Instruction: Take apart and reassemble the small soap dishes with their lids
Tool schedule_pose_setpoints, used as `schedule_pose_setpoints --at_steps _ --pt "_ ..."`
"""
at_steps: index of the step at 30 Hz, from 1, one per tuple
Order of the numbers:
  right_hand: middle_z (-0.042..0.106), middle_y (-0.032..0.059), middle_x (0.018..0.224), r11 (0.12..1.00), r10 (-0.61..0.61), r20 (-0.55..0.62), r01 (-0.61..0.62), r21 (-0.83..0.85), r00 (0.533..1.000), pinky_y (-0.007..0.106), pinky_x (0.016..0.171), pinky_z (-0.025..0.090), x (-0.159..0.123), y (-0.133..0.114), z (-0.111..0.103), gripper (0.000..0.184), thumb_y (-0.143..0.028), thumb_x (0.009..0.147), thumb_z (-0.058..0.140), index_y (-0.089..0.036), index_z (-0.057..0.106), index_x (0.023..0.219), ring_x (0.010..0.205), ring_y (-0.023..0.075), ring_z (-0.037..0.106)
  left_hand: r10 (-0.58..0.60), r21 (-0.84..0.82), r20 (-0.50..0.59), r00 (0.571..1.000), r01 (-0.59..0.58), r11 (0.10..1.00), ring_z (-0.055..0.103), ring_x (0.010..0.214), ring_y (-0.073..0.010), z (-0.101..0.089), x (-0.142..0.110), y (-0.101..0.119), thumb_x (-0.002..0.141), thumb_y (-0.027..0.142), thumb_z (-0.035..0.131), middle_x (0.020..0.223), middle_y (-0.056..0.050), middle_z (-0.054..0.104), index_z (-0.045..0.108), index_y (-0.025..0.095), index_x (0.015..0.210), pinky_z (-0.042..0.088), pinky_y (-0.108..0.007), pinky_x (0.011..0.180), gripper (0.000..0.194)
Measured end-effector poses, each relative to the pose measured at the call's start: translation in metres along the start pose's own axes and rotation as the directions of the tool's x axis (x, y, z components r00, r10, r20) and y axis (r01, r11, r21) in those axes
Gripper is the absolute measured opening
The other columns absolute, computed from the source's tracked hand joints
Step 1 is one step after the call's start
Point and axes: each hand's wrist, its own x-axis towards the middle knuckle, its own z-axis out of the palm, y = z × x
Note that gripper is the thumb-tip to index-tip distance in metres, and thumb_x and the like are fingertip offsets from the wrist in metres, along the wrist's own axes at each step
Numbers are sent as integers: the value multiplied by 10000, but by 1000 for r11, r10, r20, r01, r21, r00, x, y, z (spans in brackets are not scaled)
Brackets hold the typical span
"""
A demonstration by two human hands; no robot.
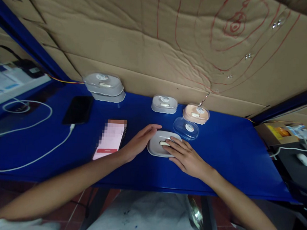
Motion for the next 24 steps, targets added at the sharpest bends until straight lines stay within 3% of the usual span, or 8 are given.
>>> schedule_pose_setpoints --at_steps 4,8,13,16,20,22,24 --pt "475 78 1642 999 51 25 -51 6 998 567 1246 367 -19 -2 -4 510 -299 1100 472 -254 407 1604 1575 269 357 169 295 94 981 -189 937 549 1381 -295 7 13 3 1006 443 525 1413 -75 639 629 264 1326 422 -459 1154 381" --pt "546 63 1589 994 106 -36 -105 20 994 629 1266 266 -34 10 -11 455 -368 1100 478 -311 482 1552 1537 281 424 305 523 335 891 -445 727 445 1487 -311 22 27 16 975 453 565 1548 -153 510 580 225 1383 349 -493 1225 468" --pt "487 94 1632 936 339 -183 -351 -31 923 631 1210 355 -30 58 -22 444 -424 1087 488 -290 546 1506 1555 343 379 99 733 487 868 -468 493 280 1567 -437 28 14 18 748 588 838 1694 -202 317 345 248 1598 243 -639 1239 1039" --pt "426 137 1665 925 373 -132 -380 -24 918 638 1194 394 -21 82 -20 566 -496 1029 592 -267 510 1540 1550 386 379 84 791 485 871 -477 383 344 1527 -440 19 -1 5 716 433 893 1659 -176 384 290 286 1614 238 -661 1216 1092" --pt "487 137 1619 916 395 -200 -367 164 897 572 1232 396 -19 90 -12 552 -496 1036 574 -274 497 1535 1508 329 458 149 799 428 891 -450 398 454 1442 -397 6 -7 -6 828 296 788 1595 -137 476 337 313 1565 340 -604 1137 864" --pt "555 114 1561 875 432 -218 -349 334 875 553 1201 447 -23 84 -11 516 -484 1075 489 -296 446 1554 1438 298 546 169 793 394 904 -427 435 470 1416 -413 2 -5 -8 834 278 779 1602 -143 471 320 322 1575 356 -604 1109 873" --pt "556 103 1557 835 416 -197 -288 469 888 529 1168 492 -26 74 -13 503 -449 1100 426 -305 377 1580 1407 278 580 176 781 344 922 -385 493 483 1397 -429 1 -1 -9 810 270 807 1590 -173 477 250 317 1613 346 -625 1111 978"
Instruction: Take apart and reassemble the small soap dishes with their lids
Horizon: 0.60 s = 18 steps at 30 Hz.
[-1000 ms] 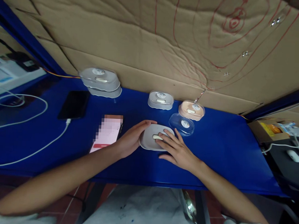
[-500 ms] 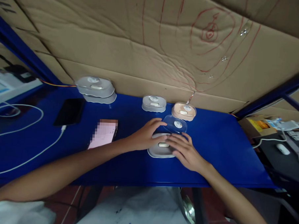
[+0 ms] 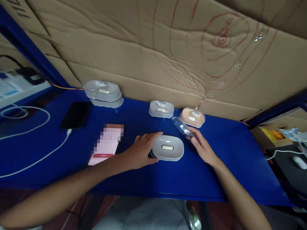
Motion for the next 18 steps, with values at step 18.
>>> schedule_pose_setpoints --at_steps 18 --pt "455 192 1598 872 -386 152 413 -263 910 636 1202 446 -9 -24 29 697 -426 974 711 -240 379 1558 1584 361 317 24 -227 -64 998 -38 973 493 1412 -380 3 7 -8 784 274 849 1618 -136 477 311 322 1625 380 -540 1150 999"
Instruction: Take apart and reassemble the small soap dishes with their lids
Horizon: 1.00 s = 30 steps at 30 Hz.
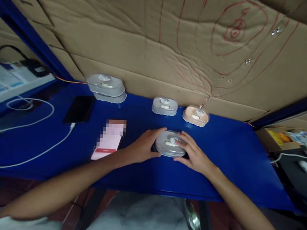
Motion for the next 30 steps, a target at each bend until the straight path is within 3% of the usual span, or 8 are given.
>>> schedule_pose_setpoints --at_steps 4,9,12,15,20,24,27,30 --pt "518 184 1548 998 -12 -49 10 -55 999 637 1189 469 -3 0 4 661 -433 965 717 -253 419 1527 1565 375 356 -37 30 9 999 37 999 502 1397 -393 -2 2 -1 796 310 837 1582 -176 495 270 278 1641 389 -549 1145 1017" --pt "521 174 1524 996 72 10 -73 57 997 607 1194 467 2 1 2 578 -446 971 708 -243 477 1461 1540 352 398 -32 -2 6 999 32 999 518 1382 -393 -3 3 -6 772 312 853 1584 -157 505 326 299 1622 394 -550 1144 1000" --pt "529 155 1508 992 99 37 -101 76 994 578 1196 468 -1 1 -8 542 -445 969 714 -261 505 1434 1510 335 437 -12 -43 42 999 14 999 555 1363 -384 -8 4 -6 752 329 867 1571 -149 533 351 318 1616 415 -547 1136 1006" --pt "536 143 1499 981 187 64 -190 39 980 552 1170 494 -26 8 -29 521 -448 963 719 -271 519 1409 1468 325 486 6 -71 48 999 -3 997 594 1344 -364 -26 15 4 823 386 816 1587 -146 529 385 310 1607 445 -511 1125 898" --pt "561 148 1515 887 407 -74 -413 -207 910 639 1200 398 -109 60 -81 498 -491 986 656 -262 535 1411 1495 379 445 184 215 -110 977 -158 964 415 1508 -360 -73 72 15 954 365 660 1615 -132 491 491 246 1547 255 -516 1257 628" --pt "567 181 1515 731 490 -337 -590 -344 804 639 1188 395 -158 117 -109 568 -617 993 550 -232 601 1407 1440 403 501 45 365 -125 991 4 931 277 1558 -460 -87 112 -1 895 294 697 1669 -189 385 574 193 1464 169 -663 1240 591" --pt "530 179 1554 712 511 -387 -630 -310 768 595 1177 437 -159 144 -107 614 -625 1011 485 -238 566 1481 1428 374 525 58 371 -97 994 -18 929 464 1451 -408 -81 105 -13 874 293 714 1570 -177 508 622 219 1405 334 -574 1206 544" --pt "504 165 1586 747 502 -359 -604 -279 787 592 1194 425 -133 158 -94 620 -600 1024 474 -253 517 1535 1463 360 496 99 371 -62 993 -69 926 531 1393 -371 -67 68 -14 881 302 702 1540 -127 536 650 281 1370 420 -523 1164 493"
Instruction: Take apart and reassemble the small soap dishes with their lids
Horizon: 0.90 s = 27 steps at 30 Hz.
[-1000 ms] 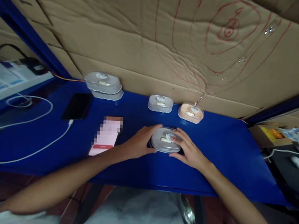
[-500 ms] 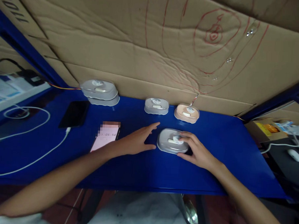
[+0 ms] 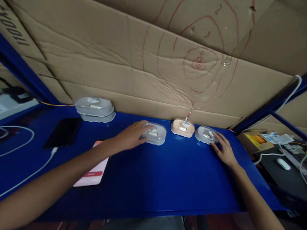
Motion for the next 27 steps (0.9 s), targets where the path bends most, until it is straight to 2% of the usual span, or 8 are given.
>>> schedule_pose_setpoints --at_steps 6,8,10,12,14,19,24,27 --pt "412 186 1660 998 -35 66 32 55 997 691 1218 309 53 -71 40 636 -580 1047 438 -245 448 1587 1544 390 385 148 -102 71 986 -141 985 473 1443 -361 18 -68 50 926 244 710 1583 -86 480 574 372 1428 417 -538 1184 535" --pt "311 148 1720 998 -40 71 37 43 997 807 1196 166 57 -113 42 628 -559 1069 399 -306 335 1641 1610 412 213 107 -128 76 991 -96 987 475 1437 -369 28 -75 60 889 242 761 1576 -115 472 504 344 1473 424 -552 1177 647" --pt "207 145 1755 979 -176 111 162 124 978 786 1218 136 48 -160 37 696 -554 1074 416 -306 192 1684 1635 387 114 17 -154 63 998 -7 988 424 1478 -407 40 -76 64 868 286 795 1623 -172 392 452 303 1498 403 -597 1181 718" --pt "242 140 1747 875 -442 279 343 341 853 653 1250 284 30 -202 28 792 -595 1032 524 -314 178 1686 1619 341 228 -54 -180 53 997 63 982 342 1529 -449 50 -76 61 867 348 802 1675 -206 301 420 293 1504 364 -655 1182 745" --pt "238 141 1747 811 -548 358 375 450 756 569 1253 343 13 -230 21 868 -600 974 639 -307 226 1678 1605 332 271 -59 -212 50 997 69 975 328 1541 -455 58 -77 58 860 365 810 1671 -197 335 377 315 1516 340 -680 1178 788" --pt "327 160 1697 756 -510 296 257 602 808 508 1225 405 4 -225 27 753 -546 983 656 -283 361 1624 1567 323 357 -50 -250 55 997 62 966 447 1480 -416 60 -79 54 809 356 871 1629 -174 445 204 339 1600 345 -622 1183 1035" --pt "408 148 1656 900 -310 259 194 391 915 627 1221 329 20 -193 45 616 -525 1030 574 -318 427 1590 1551 359 364 -105 -218 88 991 122 968 482 1457 -401 51 -81 57 779 225 870 1622 -177 456 148 303 1644 389 -582 1166 1130" --pt "308 142 1715 931 -289 227 218 292 930 654 1226 277 19 -193 42 610 -538 1066 473 -318 372 1625 1593 369 273 -80 -206 86 993 97 974 487 1458 -381 51 -83 57 813 195 823 1619 -174 463 156 295 1647 391 -568 1170 1073"
